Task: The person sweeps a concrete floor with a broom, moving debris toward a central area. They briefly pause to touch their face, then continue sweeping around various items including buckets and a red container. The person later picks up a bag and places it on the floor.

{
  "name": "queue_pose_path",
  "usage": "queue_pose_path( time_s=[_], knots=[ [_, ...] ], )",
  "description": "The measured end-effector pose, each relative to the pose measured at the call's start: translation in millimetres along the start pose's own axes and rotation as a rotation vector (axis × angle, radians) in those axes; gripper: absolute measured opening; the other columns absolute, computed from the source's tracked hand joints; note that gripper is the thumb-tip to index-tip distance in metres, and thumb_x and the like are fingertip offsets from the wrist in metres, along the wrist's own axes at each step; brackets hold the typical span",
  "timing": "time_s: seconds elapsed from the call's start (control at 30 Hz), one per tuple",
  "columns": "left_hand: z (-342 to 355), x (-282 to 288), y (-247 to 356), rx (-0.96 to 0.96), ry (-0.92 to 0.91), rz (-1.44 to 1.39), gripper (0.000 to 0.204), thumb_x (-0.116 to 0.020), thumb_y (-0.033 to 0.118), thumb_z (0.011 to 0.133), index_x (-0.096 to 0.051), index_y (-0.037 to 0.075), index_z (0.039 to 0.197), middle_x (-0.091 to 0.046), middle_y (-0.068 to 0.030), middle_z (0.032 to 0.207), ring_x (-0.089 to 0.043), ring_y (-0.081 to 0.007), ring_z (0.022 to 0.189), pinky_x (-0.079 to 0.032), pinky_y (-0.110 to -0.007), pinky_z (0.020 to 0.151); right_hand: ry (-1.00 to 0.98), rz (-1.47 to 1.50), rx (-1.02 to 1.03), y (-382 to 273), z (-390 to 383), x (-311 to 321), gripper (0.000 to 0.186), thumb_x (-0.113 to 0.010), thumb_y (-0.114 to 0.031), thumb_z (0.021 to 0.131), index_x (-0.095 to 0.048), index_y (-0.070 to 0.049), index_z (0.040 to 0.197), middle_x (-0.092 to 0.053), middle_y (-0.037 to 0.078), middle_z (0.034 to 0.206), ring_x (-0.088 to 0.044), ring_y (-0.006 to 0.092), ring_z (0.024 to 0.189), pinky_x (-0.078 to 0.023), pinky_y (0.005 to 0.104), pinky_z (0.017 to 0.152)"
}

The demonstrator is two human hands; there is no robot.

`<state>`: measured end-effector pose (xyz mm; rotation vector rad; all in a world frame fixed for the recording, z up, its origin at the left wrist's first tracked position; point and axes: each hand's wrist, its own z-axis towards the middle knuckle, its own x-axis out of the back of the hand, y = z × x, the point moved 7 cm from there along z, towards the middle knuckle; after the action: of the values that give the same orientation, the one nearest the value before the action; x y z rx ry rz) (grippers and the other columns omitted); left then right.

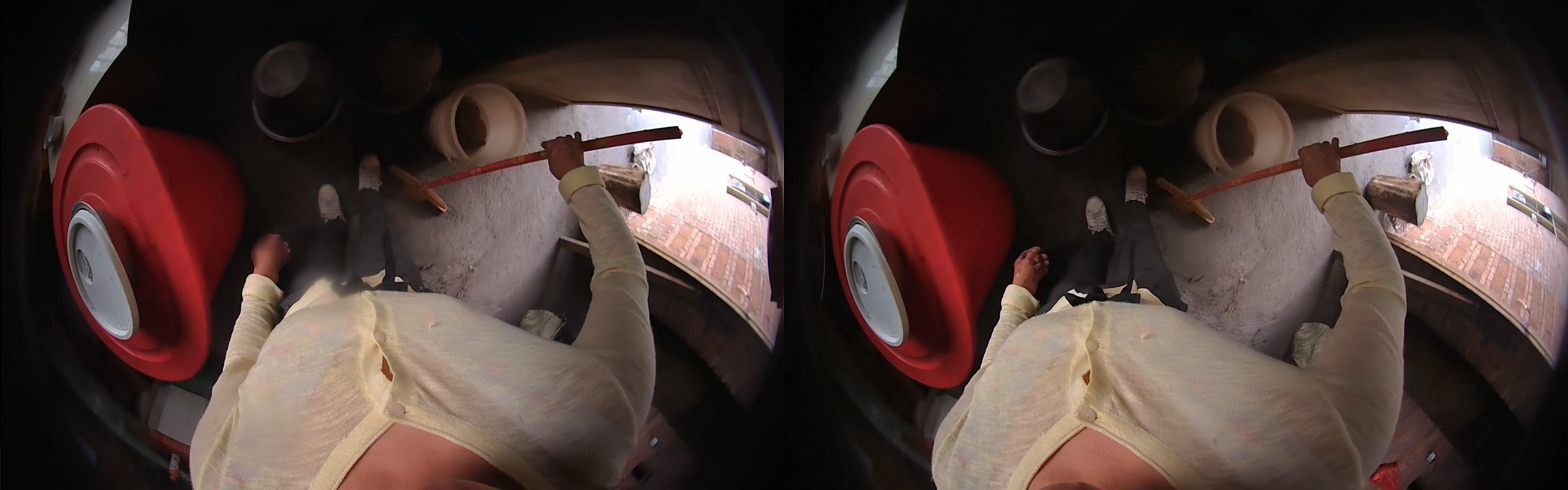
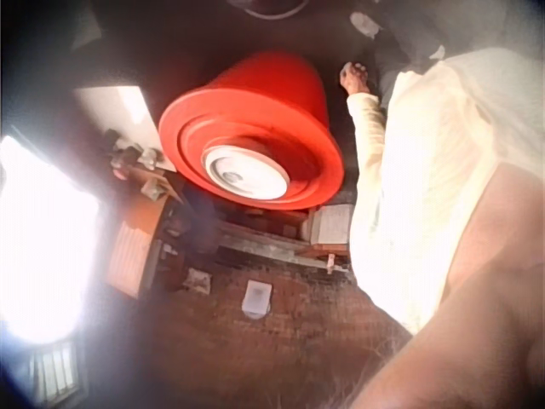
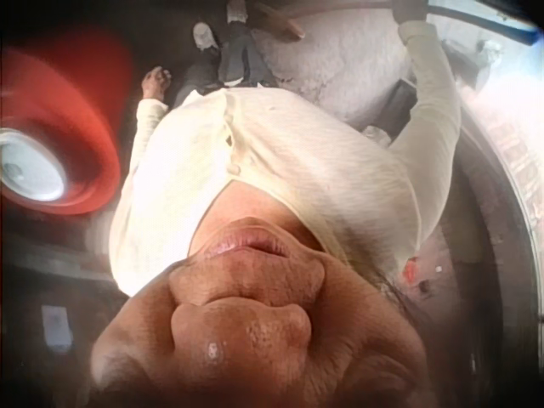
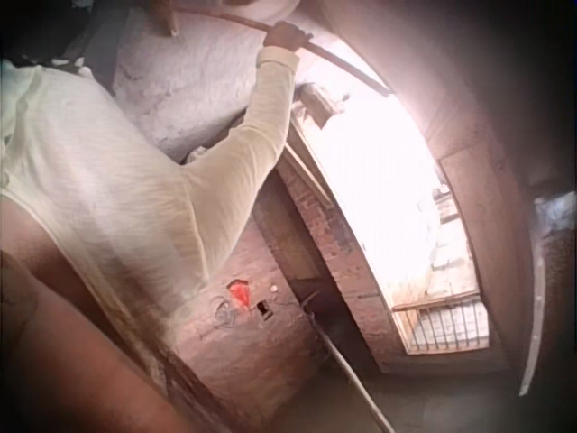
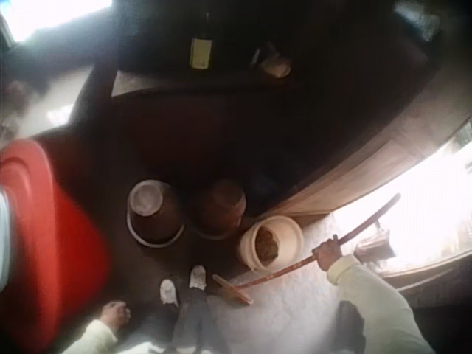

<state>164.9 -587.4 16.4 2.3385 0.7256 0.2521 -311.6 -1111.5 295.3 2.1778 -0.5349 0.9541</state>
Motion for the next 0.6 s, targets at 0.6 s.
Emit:
queue_pose_path(
  time_s=[0.6],
  knots=[
    [47.2,-114.7,123.8,0.246,0.349,-0.393,0.022,-0.055,0.019,0.087,-0.049,0.009,0.106,-0.056,-0.0053,0.084,-0.056,-0.0171,0.068,-0.047,-0.030,0.059,0.022,0.078,0.196,39.7,94.4,-5.6,0.037,-0.061,-0.026,0.079,-0.058,-0.014,0.114,-0.062,0.014,0.095,-0.057,0.0297,0.092,-0.035,0.0511,0.089]
  ],
)
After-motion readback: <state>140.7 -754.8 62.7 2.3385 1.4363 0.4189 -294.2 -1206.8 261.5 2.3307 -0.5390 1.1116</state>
